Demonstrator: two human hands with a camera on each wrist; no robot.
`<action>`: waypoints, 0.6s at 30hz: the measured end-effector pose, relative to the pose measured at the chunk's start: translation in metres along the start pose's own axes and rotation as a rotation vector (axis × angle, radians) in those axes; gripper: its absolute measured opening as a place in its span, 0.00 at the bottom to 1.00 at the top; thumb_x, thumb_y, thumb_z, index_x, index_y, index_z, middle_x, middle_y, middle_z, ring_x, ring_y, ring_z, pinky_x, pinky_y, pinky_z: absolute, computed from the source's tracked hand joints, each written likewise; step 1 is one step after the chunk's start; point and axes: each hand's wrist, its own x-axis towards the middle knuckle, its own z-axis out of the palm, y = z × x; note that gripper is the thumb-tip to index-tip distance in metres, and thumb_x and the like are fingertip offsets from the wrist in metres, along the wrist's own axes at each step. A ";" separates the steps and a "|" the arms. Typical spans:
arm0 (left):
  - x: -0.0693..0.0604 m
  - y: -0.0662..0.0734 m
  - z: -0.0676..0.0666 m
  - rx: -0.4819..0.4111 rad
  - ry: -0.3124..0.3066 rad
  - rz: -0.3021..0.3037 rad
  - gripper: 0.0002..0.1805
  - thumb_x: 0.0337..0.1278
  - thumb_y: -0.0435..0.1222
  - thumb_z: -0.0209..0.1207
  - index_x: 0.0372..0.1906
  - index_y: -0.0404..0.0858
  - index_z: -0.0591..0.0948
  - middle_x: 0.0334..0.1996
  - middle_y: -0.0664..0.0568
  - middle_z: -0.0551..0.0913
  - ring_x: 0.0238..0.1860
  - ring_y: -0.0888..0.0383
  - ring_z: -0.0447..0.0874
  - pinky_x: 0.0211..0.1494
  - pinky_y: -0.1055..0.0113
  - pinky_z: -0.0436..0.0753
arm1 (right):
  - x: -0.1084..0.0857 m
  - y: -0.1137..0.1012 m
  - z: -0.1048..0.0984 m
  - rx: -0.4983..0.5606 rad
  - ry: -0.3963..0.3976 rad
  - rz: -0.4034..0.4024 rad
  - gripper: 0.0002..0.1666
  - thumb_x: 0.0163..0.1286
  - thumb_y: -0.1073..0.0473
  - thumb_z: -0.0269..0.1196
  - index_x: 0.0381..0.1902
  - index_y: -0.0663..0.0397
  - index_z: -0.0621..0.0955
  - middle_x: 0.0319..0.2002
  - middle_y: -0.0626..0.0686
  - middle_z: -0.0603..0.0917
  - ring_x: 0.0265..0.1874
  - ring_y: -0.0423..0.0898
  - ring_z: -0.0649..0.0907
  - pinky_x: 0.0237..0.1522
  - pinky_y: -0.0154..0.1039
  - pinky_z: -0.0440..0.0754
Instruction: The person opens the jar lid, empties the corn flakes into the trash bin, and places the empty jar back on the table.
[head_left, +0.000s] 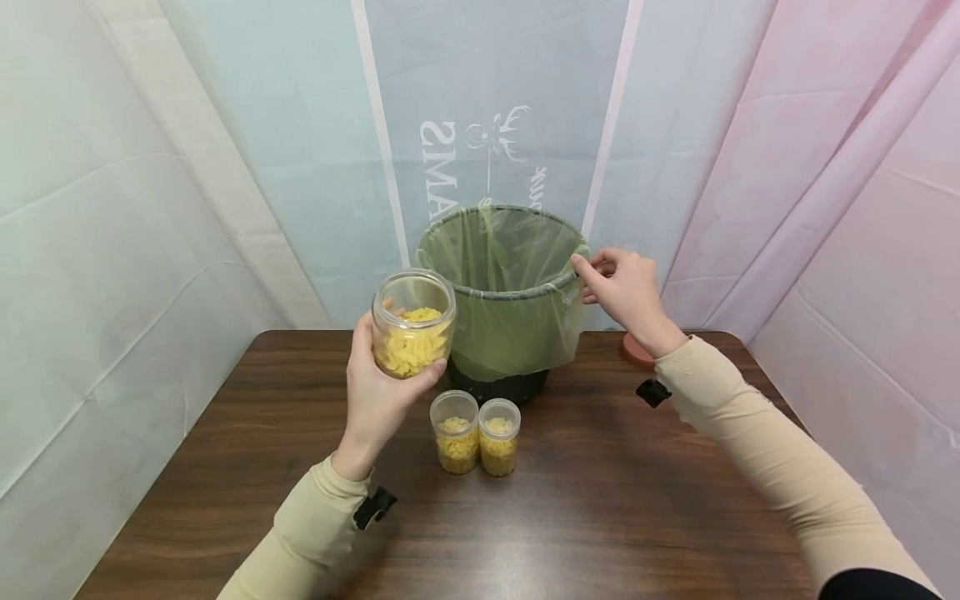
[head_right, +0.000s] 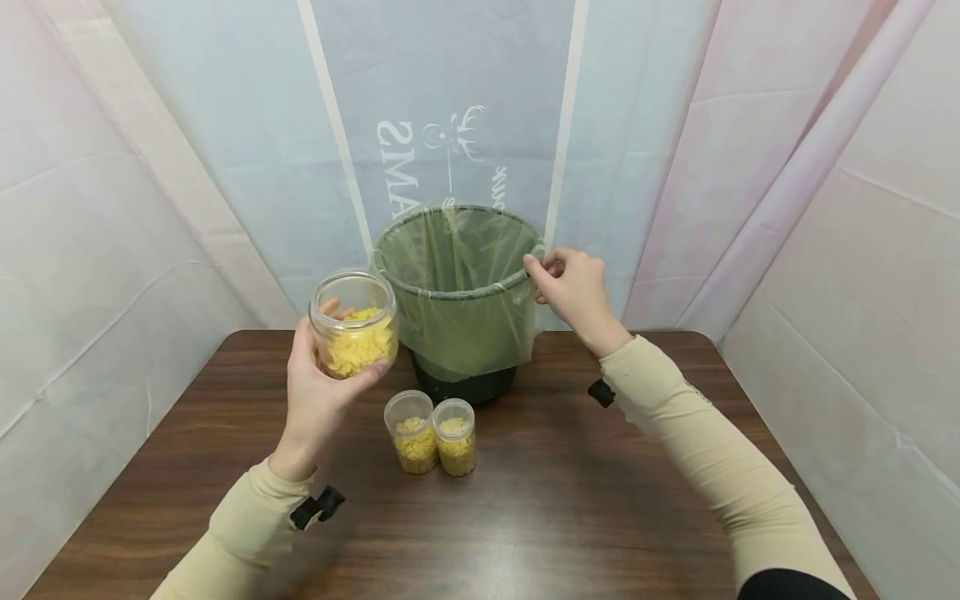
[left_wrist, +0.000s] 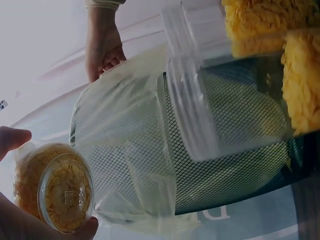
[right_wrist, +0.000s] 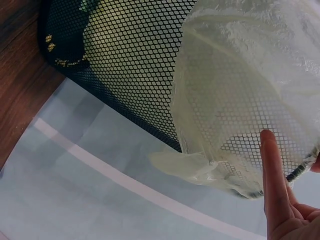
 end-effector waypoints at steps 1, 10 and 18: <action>0.002 0.001 -0.001 0.012 0.001 0.003 0.46 0.31 0.24 0.72 0.64 0.31 0.65 0.57 0.40 0.74 0.55 0.58 0.72 0.57 0.70 0.71 | 0.000 0.000 0.000 0.000 -0.001 0.001 0.25 0.66 0.38 0.57 0.31 0.55 0.83 0.22 0.56 0.86 0.14 0.38 0.83 0.21 0.33 0.81; 0.019 -0.003 -0.007 0.066 0.014 0.001 0.46 0.30 0.29 0.74 0.62 0.37 0.64 0.55 0.46 0.76 0.54 0.57 0.72 0.57 0.61 0.69 | 0.000 -0.001 0.001 0.011 0.002 0.035 0.25 0.66 0.39 0.57 0.32 0.57 0.83 0.24 0.57 0.86 0.15 0.40 0.84 0.22 0.33 0.82; 0.034 -0.017 -0.012 0.105 0.029 0.048 0.46 0.28 0.34 0.77 0.60 0.42 0.66 0.55 0.51 0.77 0.56 0.58 0.72 0.57 0.59 0.68 | -0.001 -0.003 0.001 0.024 0.001 0.068 0.25 0.66 0.39 0.57 0.32 0.55 0.82 0.24 0.58 0.87 0.18 0.46 0.86 0.23 0.33 0.82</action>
